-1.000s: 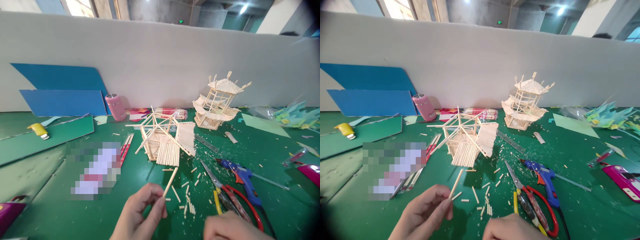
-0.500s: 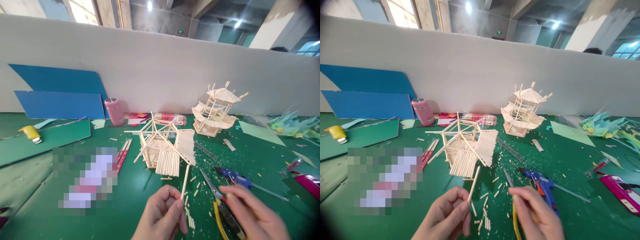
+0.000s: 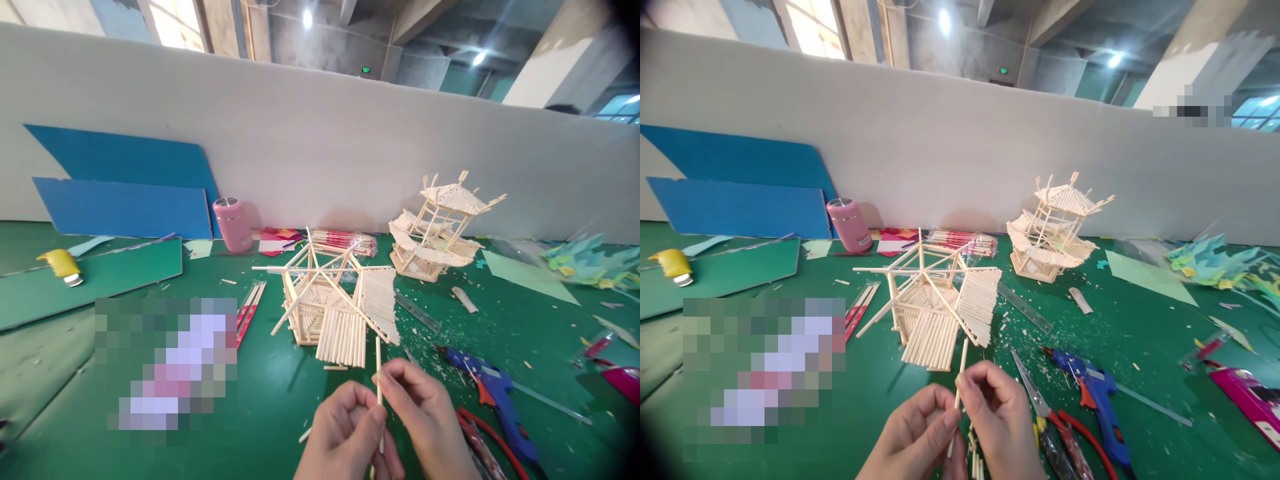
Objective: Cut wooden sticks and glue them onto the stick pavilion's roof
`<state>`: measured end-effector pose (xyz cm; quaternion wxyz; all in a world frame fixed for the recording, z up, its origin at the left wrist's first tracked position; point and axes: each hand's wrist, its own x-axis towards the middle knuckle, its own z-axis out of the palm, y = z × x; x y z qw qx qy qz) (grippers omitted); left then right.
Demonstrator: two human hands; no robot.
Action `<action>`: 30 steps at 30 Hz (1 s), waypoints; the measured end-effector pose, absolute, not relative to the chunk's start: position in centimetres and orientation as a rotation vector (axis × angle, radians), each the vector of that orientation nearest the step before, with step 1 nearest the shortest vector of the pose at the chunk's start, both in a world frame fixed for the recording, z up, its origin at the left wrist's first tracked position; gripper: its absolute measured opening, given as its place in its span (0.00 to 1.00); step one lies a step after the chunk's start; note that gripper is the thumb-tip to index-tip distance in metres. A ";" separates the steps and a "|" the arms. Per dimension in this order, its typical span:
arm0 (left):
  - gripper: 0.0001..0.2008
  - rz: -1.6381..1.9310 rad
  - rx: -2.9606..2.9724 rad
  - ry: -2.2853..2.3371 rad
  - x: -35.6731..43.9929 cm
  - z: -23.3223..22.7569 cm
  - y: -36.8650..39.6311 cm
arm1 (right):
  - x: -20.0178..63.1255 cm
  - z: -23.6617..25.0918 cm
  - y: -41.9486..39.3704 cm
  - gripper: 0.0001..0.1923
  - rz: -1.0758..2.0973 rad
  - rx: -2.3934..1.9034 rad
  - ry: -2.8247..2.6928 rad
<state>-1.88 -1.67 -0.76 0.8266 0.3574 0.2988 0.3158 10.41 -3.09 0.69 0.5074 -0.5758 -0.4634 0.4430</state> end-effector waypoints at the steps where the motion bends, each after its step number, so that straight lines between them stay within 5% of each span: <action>1: 0.18 0.672 0.749 0.629 -1.9 -0.8 -1.6 | 10.4 0.7 -3.0 0.13 1.076 -1.387 -1.110; 18: 0.19 0.732 0.820 0.645 -1.6 -0.5 -2.0 | 10.9 1.4 -4.0 0.11 1.000 -1.435 -1.317; 25: 0.17 0.648 0.889 0.696 -1.8 -0.3 -2.0 | 16.0 0.0 -6.5 0.09 0.581 -1.778 -1.252; 30: 0.16 0.660 0.838 0.691 -1.5 -0.9 -1.8 | 22.0 -3.2 -9.6 0.17 0.353 -2.178 -1.019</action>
